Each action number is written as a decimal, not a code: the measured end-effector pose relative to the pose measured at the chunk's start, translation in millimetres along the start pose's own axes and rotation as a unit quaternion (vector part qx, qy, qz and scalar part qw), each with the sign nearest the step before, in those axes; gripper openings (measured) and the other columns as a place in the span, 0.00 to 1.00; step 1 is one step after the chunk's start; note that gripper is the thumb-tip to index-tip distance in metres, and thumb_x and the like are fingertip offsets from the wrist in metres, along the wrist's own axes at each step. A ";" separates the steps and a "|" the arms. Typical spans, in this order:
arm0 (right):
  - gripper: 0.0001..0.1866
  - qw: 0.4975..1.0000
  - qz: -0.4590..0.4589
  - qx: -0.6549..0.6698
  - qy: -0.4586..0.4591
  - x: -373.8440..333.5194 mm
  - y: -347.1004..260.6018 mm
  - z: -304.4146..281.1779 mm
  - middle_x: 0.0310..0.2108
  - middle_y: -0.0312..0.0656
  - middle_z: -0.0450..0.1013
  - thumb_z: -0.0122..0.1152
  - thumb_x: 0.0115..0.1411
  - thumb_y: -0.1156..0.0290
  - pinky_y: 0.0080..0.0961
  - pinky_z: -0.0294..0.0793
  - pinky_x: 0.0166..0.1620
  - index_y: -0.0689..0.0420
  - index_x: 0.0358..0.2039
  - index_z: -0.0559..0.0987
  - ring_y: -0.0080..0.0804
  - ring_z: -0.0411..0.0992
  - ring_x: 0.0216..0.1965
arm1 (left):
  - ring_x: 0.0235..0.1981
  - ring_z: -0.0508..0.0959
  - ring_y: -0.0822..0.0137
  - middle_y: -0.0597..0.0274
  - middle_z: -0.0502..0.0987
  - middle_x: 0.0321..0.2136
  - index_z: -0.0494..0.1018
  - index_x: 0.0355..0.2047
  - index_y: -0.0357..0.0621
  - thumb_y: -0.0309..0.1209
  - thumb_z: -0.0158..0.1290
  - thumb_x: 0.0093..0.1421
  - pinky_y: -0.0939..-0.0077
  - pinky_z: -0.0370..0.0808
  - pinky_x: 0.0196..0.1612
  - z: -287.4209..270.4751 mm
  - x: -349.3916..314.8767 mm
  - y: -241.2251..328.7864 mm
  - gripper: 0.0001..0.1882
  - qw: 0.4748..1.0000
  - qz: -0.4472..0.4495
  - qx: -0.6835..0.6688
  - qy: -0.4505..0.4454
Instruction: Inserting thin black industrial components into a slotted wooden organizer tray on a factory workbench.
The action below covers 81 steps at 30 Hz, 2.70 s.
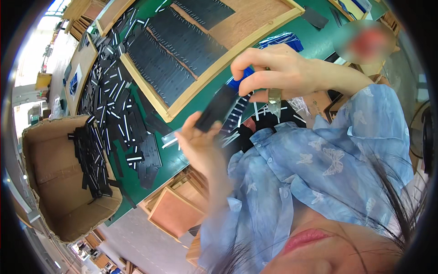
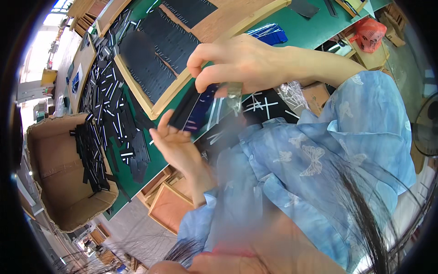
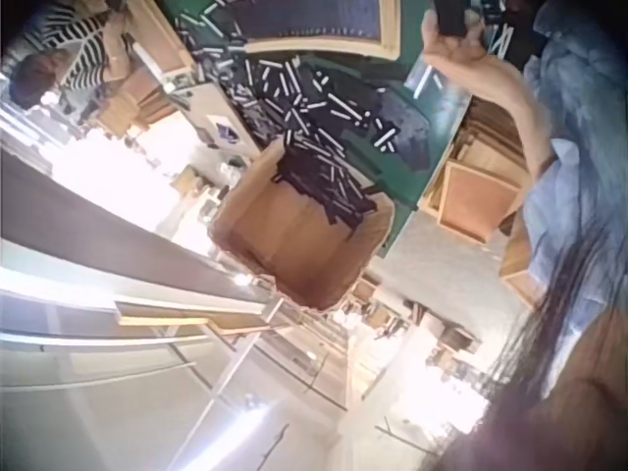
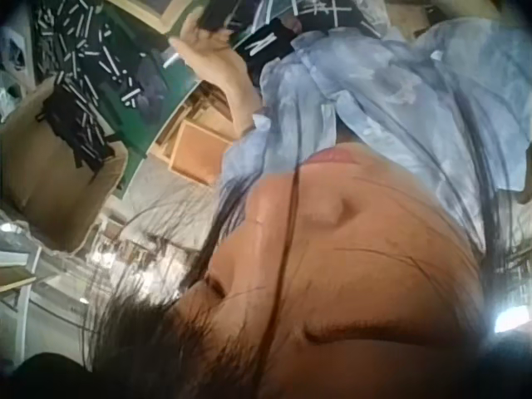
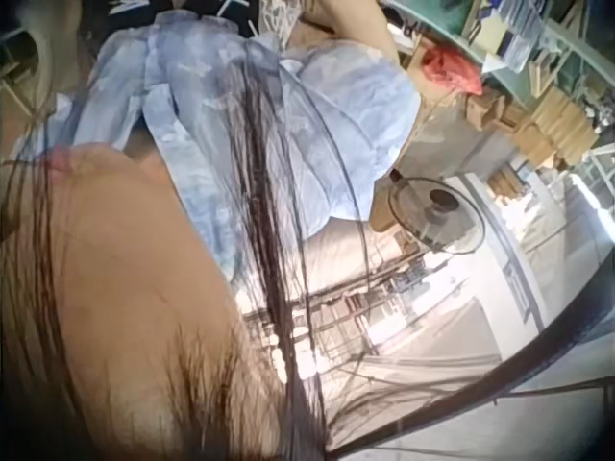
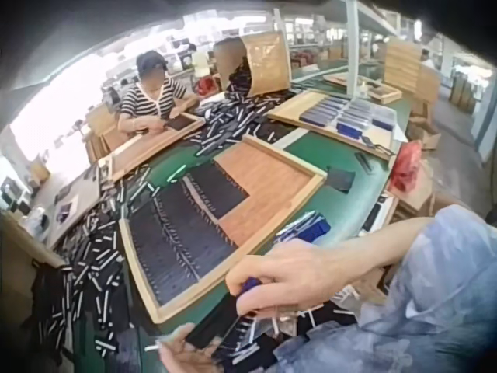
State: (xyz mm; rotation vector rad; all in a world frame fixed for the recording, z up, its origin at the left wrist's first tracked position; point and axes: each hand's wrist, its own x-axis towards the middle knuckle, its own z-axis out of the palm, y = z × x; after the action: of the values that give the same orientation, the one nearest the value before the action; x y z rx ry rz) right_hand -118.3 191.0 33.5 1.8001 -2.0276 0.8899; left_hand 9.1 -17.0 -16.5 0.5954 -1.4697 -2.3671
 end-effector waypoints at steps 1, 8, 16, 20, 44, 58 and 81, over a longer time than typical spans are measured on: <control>0.19 0.999 0.029 0.029 -0.017 3.5 -2.0 1.1 0.40 0.37 0.65 0.66 0.42 0.76 0.28 0.71 0.28 0.51 0.36 0.71 0.35 0.70 0.30 | 0.29 0.77 0.60 0.47 0.75 0.35 0.69 0.43 0.31 0.53 0.30 0.66 0.73 0.77 0.30 11.7 -1.5 0.0 0.33 1.000 -0.001 -0.009 0.001; 0.24 0.991 0.108 0.072 -0.029 2.0 -1.3 -0.1 0.41 0.36 0.64 0.70 0.37 0.77 0.28 0.72 0.29 0.51 0.36 0.72 0.34 0.70 0.34 | 0.25 0.78 0.57 0.43 0.76 0.32 0.69 0.43 0.30 0.58 0.22 0.65 0.71 0.78 0.30 13.8 -2.8 -2.2 0.40 0.998 -0.010 -0.015 -0.065; 0.24 0.990 0.117 0.069 -0.035 0.8 -3.4 3.2 0.41 0.36 0.65 0.71 0.37 0.76 0.27 0.72 0.28 0.51 0.37 0.72 0.34 0.70 0.34 | 0.25 0.78 0.57 0.43 0.76 0.32 0.68 0.43 0.30 0.58 0.22 0.65 0.71 0.77 0.30 16.7 -7.8 -2.7 0.40 0.998 -0.010 -0.011 -0.063; 0.22 0.988 0.125 0.084 -0.033 1.5 -4.8 2.0 0.41 0.36 0.65 0.70 0.38 0.76 0.27 0.72 0.28 0.51 0.36 0.73 0.34 0.71 0.35 | 0.25 0.78 0.59 0.45 0.76 0.31 0.69 0.43 0.30 0.49 0.32 0.67 0.72 0.78 0.30 21.4 -9.1 1.2 0.29 0.998 -0.008 0.024 -0.059; 0.16 0.970 0.147 0.192 0.018 4.8 -7.7 4.2 0.39 0.37 0.69 0.71 0.42 0.69 0.28 0.72 0.37 0.54 0.32 0.78 0.35 0.72 0.37 | 0.25 0.77 0.66 0.50 0.76 0.32 0.67 0.45 0.31 0.33 0.44 0.66 0.79 0.77 0.29 21.3 -7.9 6.5 0.16 0.997 -0.036 0.017 -0.065; 0.25 0.949 0.264 0.167 0.048 5.2 -6.1 5.6 0.39 0.41 0.69 0.69 0.41 0.63 0.31 0.70 0.42 0.56 0.40 0.73 0.40 0.70 0.41 | 0.31 0.77 0.69 0.55 0.76 0.34 0.67 0.46 0.37 0.33 0.44 0.65 0.80 0.74 0.35 29.0 -15.9 10.5 0.14 0.994 -0.005 0.065 -0.088; 0.19 0.881 0.243 0.392 0.106 -5.6 1.3 22.5 0.41 0.36 0.69 0.67 0.47 0.76 0.16 0.65 0.35 0.57 0.42 0.78 0.19 0.65 0.36 | 0.33 0.76 0.71 0.59 0.76 0.33 0.69 0.37 0.36 0.35 0.50 0.63 0.79 0.73 0.37 35.6 12.1 11.1 0.13 0.982 -0.110 -0.048 -0.148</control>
State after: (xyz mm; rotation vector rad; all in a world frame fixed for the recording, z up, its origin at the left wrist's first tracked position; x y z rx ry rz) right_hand -114.5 181.7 12.6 1.3708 -2.1599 2.2091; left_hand -18.5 0.4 5.2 0.4125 -1.4581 -2.7827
